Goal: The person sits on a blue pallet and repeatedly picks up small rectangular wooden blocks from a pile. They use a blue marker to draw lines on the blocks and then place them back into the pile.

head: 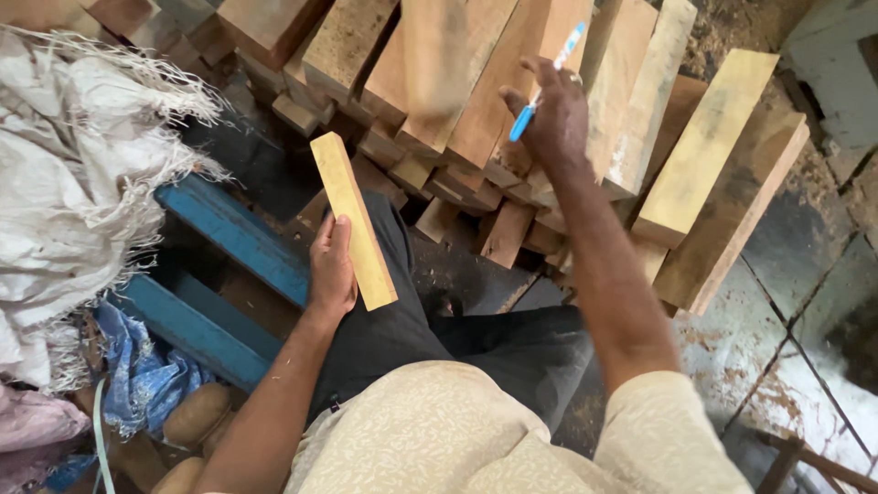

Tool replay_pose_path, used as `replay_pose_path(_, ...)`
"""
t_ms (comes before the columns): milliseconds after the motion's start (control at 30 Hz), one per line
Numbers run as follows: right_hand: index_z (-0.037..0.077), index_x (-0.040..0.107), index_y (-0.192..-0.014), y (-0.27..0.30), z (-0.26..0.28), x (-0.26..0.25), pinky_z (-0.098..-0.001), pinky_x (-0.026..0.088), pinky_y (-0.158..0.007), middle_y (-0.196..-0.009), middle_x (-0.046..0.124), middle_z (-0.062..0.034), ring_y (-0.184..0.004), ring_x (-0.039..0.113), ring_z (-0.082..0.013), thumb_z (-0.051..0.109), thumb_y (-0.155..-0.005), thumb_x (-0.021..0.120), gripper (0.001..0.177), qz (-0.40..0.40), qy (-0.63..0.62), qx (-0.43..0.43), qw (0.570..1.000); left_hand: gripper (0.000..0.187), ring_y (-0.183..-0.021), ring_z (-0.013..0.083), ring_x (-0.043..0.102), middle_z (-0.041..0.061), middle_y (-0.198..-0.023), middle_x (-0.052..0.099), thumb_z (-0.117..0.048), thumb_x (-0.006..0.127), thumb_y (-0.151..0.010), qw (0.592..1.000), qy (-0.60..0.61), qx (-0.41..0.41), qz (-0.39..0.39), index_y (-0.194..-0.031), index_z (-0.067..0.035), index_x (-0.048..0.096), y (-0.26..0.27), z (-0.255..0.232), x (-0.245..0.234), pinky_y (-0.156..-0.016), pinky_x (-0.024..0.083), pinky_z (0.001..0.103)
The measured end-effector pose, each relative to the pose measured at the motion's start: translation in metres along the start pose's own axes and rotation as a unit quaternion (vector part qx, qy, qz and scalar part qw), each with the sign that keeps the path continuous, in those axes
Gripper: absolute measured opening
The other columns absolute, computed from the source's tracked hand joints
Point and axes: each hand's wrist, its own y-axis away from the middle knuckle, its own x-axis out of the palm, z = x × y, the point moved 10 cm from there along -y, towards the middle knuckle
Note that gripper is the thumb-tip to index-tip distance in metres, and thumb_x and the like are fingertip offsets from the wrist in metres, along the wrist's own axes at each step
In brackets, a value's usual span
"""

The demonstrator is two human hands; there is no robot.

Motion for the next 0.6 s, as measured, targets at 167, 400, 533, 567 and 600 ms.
replay_pose_path(167, 0.027, 0.027, -0.162, 0.014, 0.041, 0.059, -0.0646, 0.023, -0.117, -0.162, 0.027, -0.0181, -0.149, 0.026, -0.0336, 0.02, -0.072, 0.089, 0.11, 0.283, 0.366, -0.25, 0.85, 0.037, -0.084, 0.008, 0.063, 0.003, -0.102, 0.066, -0.026, 0.049, -0.109, 1.0, -0.005, 0.006, -0.005, -0.134, 0.0, 0.058, -0.002, 0.0, 0.0, -0.075, 0.053, 0.025)
replay_pose_path(400, 0.034, 0.01, -0.161, 0.045, 0.044, 0.106, -0.0601, 0.002, -0.119, -0.173, -0.004, -0.0027, -0.156, 0.005, -0.0288, 0.021, -0.072, 0.088, 0.119, 0.329, 0.51, -0.48, 0.633, 0.039, -0.078, 0.0104, 0.064, 0.005, -0.099, 0.066, -0.027, 0.048, -0.107, 0.999, -0.023, -0.005, -0.032, -0.135, -0.002, 0.057, -0.001, -0.004, -0.007, -0.068, 0.054, 0.027)
replay_pose_path(533, 0.035, 0.029, -0.151, 0.048, 0.044, 0.107, -0.0602, 0.002, -0.123, -0.169, 0.02, -0.0021, -0.158, 0.017, -0.0281, 0.027, -0.081, 0.085, 0.091, 0.291, 0.479, -0.539, 0.629, 0.039, -0.075, 0.0099, 0.061, 0.004, -0.096, 0.064, -0.029, 0.047, -0.111, 0.998, -0.051, 0.004, -0.026, -0.133, 0.001, 0.059, -0.001, -0.003, -0.008, -0.064, 0.051, 0.027)
replay_pose_path(567, 0.036, 0.035, -0.149, 0.05, 0.047, 0.103, -0.0606, 0.003, -0.125, -0.166, 0.03, -0.0017, -0.159, 0.022, -0.0275, 0.028, -0.084, 0.085, 0.082, 0.277, 0.47, -0.544, 0.638, 0.039, -0.079, 0.0093, 0.063, 0.004, -0.098, 0.065, -0.029, 0.047, -0.111, 0.999, -0.027, 0.008, -0.018, -0.134, 0.0, 0.058, -0.002, -0.003, -0.006, -0.068, 0.053, 0.026)
replay_pose_path(600, 0.03, 0.035, -0.149, 0.052, 0.05, 0.098, -0.06, 0.004, -0.124, -0.164, 0.033, -0.0054, -0.156, 0.025, -0.0289, 0.034, -0.079, 0.086, 0.087, 0.286, 0.439, -0.525, 0.671, 0.038, -0.082, 0.0088, 0.065, 0.003, -0.101, 0.067, -0.028, 0.047, -0.11, 1.0, -0.002, 0.013, -0.011, -0.134, 0.0, 0.057, -0.003, -0.004, -0.006, -0.072, 0.056, 0.025)
